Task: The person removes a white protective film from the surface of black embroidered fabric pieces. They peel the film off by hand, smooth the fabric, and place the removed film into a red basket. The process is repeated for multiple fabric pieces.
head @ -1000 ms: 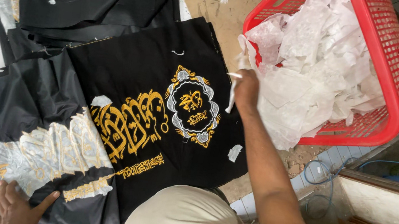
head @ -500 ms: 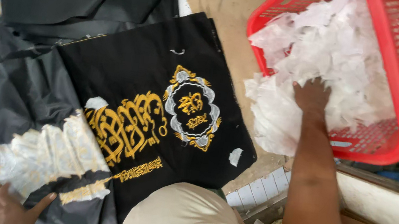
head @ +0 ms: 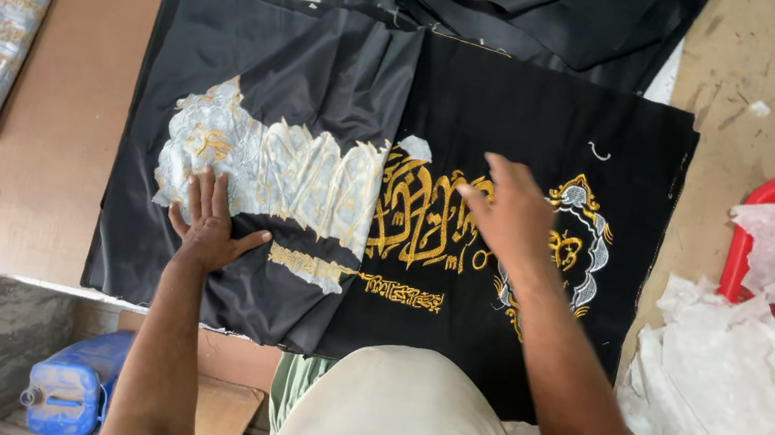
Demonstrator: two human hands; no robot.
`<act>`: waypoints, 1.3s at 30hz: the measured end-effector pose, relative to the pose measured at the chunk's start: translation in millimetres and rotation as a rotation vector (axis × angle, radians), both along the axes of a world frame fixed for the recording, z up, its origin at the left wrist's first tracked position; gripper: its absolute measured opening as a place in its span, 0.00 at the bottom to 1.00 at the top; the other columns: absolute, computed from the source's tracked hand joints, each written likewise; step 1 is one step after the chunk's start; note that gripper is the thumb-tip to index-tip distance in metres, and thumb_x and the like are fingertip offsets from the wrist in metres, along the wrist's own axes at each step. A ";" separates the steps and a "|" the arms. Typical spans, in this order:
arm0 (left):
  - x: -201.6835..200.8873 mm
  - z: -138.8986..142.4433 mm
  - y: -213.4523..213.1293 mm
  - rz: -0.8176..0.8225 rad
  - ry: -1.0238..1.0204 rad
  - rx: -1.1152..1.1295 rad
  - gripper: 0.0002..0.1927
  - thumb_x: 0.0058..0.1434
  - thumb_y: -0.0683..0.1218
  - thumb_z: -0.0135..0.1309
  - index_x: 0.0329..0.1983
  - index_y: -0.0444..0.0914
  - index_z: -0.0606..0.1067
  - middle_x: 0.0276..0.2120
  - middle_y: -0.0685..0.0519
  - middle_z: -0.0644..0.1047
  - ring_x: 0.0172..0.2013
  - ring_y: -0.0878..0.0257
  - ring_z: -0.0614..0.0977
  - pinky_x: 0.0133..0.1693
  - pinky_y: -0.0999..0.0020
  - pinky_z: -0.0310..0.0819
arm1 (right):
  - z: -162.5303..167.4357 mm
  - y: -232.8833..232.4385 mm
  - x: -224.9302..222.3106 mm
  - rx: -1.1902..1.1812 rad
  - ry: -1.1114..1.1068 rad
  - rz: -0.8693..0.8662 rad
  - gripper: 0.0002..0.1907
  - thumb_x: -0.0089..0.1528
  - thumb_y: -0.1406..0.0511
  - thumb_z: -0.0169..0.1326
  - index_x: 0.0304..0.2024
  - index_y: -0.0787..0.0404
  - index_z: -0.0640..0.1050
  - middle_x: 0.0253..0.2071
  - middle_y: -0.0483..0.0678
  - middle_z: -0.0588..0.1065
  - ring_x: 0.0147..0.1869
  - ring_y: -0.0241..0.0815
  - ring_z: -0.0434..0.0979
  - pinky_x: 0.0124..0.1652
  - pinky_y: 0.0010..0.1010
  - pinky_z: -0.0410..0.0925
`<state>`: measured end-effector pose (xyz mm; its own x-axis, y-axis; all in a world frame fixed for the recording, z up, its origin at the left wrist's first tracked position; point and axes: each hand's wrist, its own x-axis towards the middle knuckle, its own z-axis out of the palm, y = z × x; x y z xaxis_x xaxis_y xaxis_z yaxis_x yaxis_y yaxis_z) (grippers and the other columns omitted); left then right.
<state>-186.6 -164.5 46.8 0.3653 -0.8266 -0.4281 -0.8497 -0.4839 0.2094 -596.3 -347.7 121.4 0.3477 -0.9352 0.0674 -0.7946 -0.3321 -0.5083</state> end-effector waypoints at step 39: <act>269.5 -25.1 203.5 0.482 0.019 -0.528 0.09 0.59 0.50 0.63 0.37 0.40 0.79 0.36 0.47 0.81 0.43 0.45 0.79 0.49 0.49 0.71 | -27.9 313.6 222.2 -0.096 -0.316 -0.238 0.07 0.69 0.70 0.61 0.49 0.66 0.81 0.49 0.52 0.79 0.50 0.40 0.82 0.50 0.30 0.75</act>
